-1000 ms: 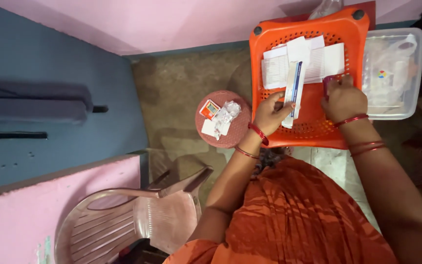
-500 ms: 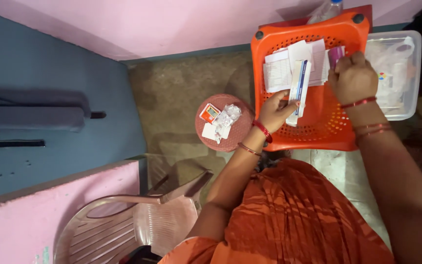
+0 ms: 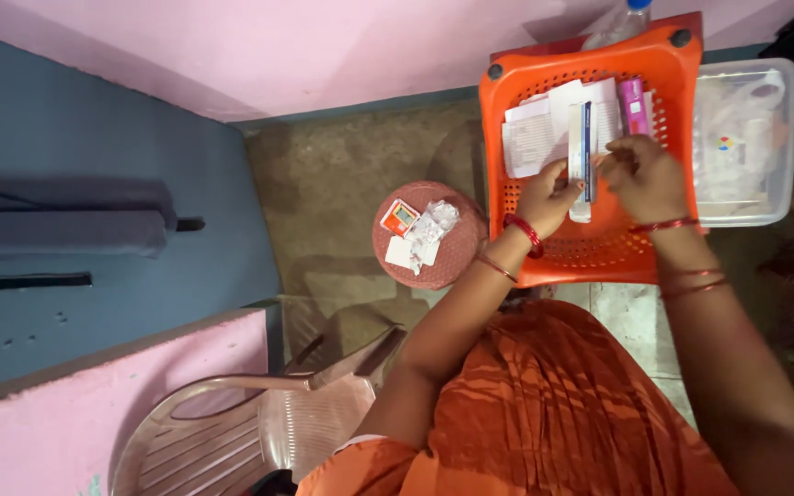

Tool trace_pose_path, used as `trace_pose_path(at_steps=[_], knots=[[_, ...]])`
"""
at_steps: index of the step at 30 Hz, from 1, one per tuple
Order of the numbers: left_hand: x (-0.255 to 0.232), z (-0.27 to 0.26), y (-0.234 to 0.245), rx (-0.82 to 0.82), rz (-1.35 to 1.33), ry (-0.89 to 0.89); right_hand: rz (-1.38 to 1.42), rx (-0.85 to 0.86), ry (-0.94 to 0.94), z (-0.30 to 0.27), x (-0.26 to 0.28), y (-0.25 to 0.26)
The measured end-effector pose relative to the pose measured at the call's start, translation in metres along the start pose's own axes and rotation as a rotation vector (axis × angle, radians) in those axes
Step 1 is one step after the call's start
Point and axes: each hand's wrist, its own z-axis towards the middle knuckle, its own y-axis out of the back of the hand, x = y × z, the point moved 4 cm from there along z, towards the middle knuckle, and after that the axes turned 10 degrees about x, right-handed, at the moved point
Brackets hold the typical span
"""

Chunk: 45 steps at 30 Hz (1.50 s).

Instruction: The person organizes various household items, papers, and small objects on a bed and into a basket.

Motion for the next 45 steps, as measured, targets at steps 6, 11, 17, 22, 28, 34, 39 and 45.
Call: trace_pose_path(at_steps=[6,11,17,22,28,34,39,45], knots=[[0.048,0.037,-0.026,0.036,0.009,-0.083,-0.037,-0.045,-0.012,-0.004,0.007,-0.006],[0.058,0.063,-0.032,0.103,-0.195,-0.094,-0.207,-0.113,0.01,0.021,-0.009,-0.008],[0.05,0.078,-0.025,0.046,0.058,-0.064,-0.59,-0.264,0.166,0.017,0.017,-0.009],[0.041,0.083,-0.028,-0.005,0.195,-0.1,-0.67,-0.236,0.091,0.014,0.009,-0.012],[0.025,0.081,-0.036,-0.027,0.22,-0.176,-0.684,-0.168,0.072,0.016,-0.01,-0.016],[0.007,0.04,-0.027,-0.016,-0.011,-0.212,-0.38,-0.094,0.202,-0.002,0.038,-0.006],[-0.019,-0.022,0.014,-0.145,0.003,-0.163,-0.135,0.103,0.287,-0.017,0.092,-0.018],[-0.017,-0.092,0.08,-0.259,-0.106,-0.216,0.032,0.338,0.285,-0.039,0.12,-0.058]])
